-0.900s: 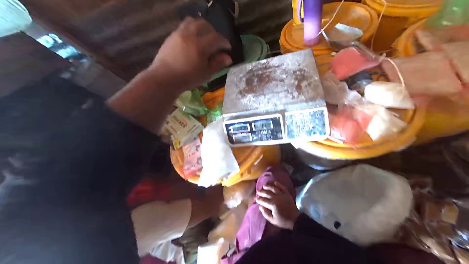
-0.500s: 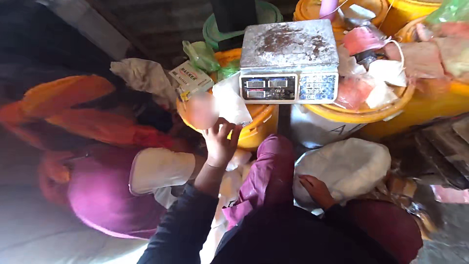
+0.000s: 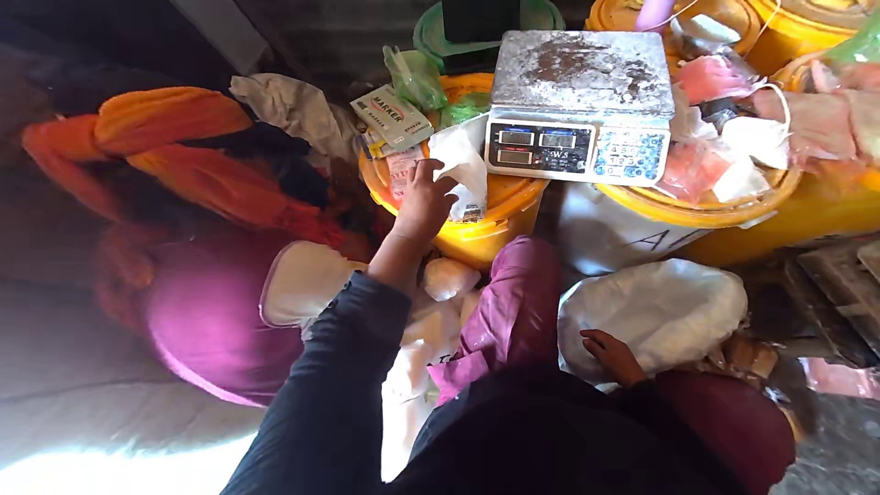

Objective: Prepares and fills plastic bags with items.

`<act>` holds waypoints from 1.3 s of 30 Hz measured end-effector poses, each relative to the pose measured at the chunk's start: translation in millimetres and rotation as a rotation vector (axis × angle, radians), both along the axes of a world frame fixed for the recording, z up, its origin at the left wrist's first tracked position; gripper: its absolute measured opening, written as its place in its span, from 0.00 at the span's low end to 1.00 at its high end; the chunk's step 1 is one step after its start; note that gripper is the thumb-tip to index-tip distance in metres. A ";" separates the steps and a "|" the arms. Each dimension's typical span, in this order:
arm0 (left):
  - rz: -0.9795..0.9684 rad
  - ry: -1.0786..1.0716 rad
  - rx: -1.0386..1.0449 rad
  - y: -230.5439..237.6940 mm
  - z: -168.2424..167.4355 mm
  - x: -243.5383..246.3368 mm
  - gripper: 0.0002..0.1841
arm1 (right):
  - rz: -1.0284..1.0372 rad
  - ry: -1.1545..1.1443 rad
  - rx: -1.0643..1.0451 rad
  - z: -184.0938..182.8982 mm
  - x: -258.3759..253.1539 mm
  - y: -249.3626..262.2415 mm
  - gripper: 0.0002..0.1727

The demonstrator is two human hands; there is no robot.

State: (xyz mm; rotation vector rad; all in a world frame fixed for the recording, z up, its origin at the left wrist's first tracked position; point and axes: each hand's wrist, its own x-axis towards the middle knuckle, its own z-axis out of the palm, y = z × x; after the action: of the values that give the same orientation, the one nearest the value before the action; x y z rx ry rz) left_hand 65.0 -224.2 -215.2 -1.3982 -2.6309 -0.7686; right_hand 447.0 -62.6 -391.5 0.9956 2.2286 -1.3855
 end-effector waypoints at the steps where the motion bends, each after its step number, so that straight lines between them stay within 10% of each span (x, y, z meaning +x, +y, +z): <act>1: 0.030 0.034 -0.009 -2.0 -1.0 2.9 0.10 | -0.005 -0.004 0.000 -0.7 -0.7 0.1 0.22; 6: 0.232 0.089 -0.099 -5.9 -9.9 24.2 0.23 | -0.008 0.036 0.064 2.5 -9.6 -9.9 0.21; 12: 0.166 0.049 0.179 -7.2 -23.4 35.8 0.08 | 0.160 0.973 0.590 75.4 -117.7 -36.1 0.14; 18: -0.173 -0.425 0.287 -71.2 23.7 94.7 0.03 | 0.488 0.668 0.869 122.0 -265.0 -23.0 0.26; 22: -0.740 -1.071 0.286 -124.7 39.7 127.9 0.08 | 0.490 0.523 0.728 132.2 -276.0 1.1 0.23; 26: -0.101 -1.157 0.317 -113.6 13.0 133.4 0.09 | 0.154 0.962 0.166 125.2 -213.6 -4.1 0.17; 31: 0.178 -0.958 0.111 -75.0 4.5 139.1 0.07 | 0.042 0.869 -0.651 127.3 -133.3 -18.7 0.66; 39: -0.030 -0.778 -0.039 -47.7 -11.3 150.7 0.06 | -0.184 0.748 -0.276 149.0 -77.9 -33.0 0.08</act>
State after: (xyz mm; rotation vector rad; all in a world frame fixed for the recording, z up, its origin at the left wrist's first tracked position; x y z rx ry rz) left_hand 215.7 -271.9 -226.4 -1.3385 -3.1676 -1.5318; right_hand 369.1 -95.5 -242.5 0.6567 2.3385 -2.3775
